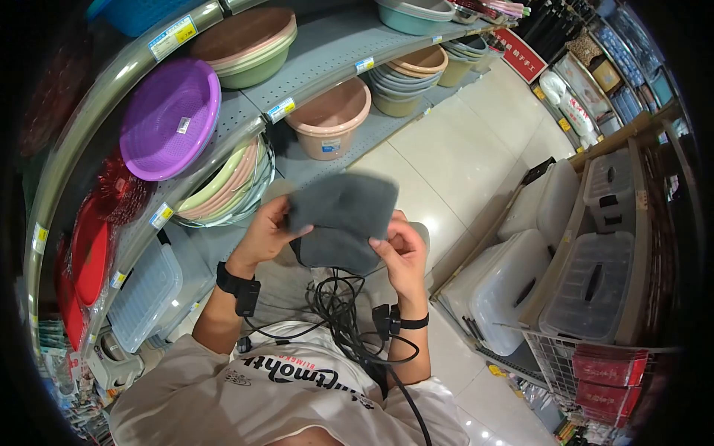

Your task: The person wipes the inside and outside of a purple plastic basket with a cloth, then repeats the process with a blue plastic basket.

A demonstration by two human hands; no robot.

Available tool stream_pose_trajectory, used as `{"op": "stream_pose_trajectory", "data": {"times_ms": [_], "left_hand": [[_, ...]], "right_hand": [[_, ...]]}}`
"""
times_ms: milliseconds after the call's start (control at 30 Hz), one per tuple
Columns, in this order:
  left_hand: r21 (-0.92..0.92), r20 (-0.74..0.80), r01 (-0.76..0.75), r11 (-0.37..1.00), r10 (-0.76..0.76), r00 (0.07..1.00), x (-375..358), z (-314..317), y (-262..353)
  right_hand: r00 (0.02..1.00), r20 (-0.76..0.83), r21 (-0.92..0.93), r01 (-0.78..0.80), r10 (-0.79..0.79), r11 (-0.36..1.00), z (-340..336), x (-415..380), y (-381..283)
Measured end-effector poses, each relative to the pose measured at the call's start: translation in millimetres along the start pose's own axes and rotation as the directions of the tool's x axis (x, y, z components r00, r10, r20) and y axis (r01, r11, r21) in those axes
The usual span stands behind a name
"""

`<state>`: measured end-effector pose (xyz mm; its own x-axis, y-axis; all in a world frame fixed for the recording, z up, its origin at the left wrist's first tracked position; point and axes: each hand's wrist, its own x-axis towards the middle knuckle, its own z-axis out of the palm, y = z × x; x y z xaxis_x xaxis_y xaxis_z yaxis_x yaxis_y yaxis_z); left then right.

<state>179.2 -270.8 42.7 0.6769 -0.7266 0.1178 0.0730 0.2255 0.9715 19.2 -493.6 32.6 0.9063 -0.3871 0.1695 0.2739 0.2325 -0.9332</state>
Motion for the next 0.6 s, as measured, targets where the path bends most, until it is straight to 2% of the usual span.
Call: {"op": "stream_pose_trajectory", "data": {"times_ms": [67, 100, 133, 200, 233, 267, 333, 367, 433, 467, 533, 567, 600], "left_hand": [[0.097, 0.228, -0.232, 0.968, 0.206, 0.952, 6, -7, 16], [0.066, 0.15, -0.158, 0.985, 0.147, 0.978, 7, 1, 22], [0.066, 0.152, -0.161, 0.985, 0.15, 0.977, 7, 1, 22], [0.082, 0.154, -0.218, 0.973, 0.203, 0.967, 8, 2, 20], [0.082, 0.155, -0.219, 0.972, 0.205, 0.966, 8, 3, 19], [0.065, 0.117, -0.196, 0.978, 0.188, 0.975, 6, 4, 18], [0.046, 0.08, -0.173, 0.984, 0.169, 0.982, 5, 6, 16], [0.008, 0.016, -0.126, 0.992, 0.126, 0.992, 4, 6, 15], [-0.032, -0.053, -0.08, 0.996, 0.079, 0.995, 3, 4, 8], [-0.019, -0.019, -0.091, 0.996, 0.091, 0.996, 4, 1, 1], [0.032, -0.038, -0.107, 0.994, 0.108, 0.993, 0, -11, 1], [0.082, 0.028, -0.119, 0.99, 0.117, 0.993, -2, -11, 3], [0.133, 0.091, -0.128, 0.983, 0.116, 0.989, -6, -12, 6]], "right_hand": [[0.961, 0.14, 0.029, 0.237, -0.239, 0.971, -7, 4, 6], [0.987, 0.078, 0.061, 0.136, -0.141, 0.989, -1, 1, 0], [0.986, 0.078, 0.06, 0.14, -0.144, 0.988, 3, 2, 1], [0.997, -0.022, 0.269, -0.069, 0.078, 0.961, 8, 3, 3], [0.975, -0.029, 0.249, -0.207, 0.221, 0.946, 9, 1, 3], [0.975, -0.031, 0.249, -0.206, 0.22, 0.946, 7, -2, 10], [0.894, -0.009, 0.519, -0.378, 0.447, 0.767, 6, -6, 26], [0.894, -0.01, 0.52, -0.378, 0.448, 0.766, 4, -7, 29], [0.907, 0.246, 0.666, -0.415, 0.343, 0.62, 10, -5, 21], [0.903, 0.255, 0.664, -0.424, 0.347, 0.616, 2, -11, 29], [0.914, -0.014, 0.43, -0.36, 0.405, 0.828, 0, -13, 46], [0.883, 0.01, 0.409, -0.431, 0.469, 0.804, 4, -10, 33], [0.816, -0.203, 0.253, -0.49, 0.541, 0.834, 5, -10, 37]]}}
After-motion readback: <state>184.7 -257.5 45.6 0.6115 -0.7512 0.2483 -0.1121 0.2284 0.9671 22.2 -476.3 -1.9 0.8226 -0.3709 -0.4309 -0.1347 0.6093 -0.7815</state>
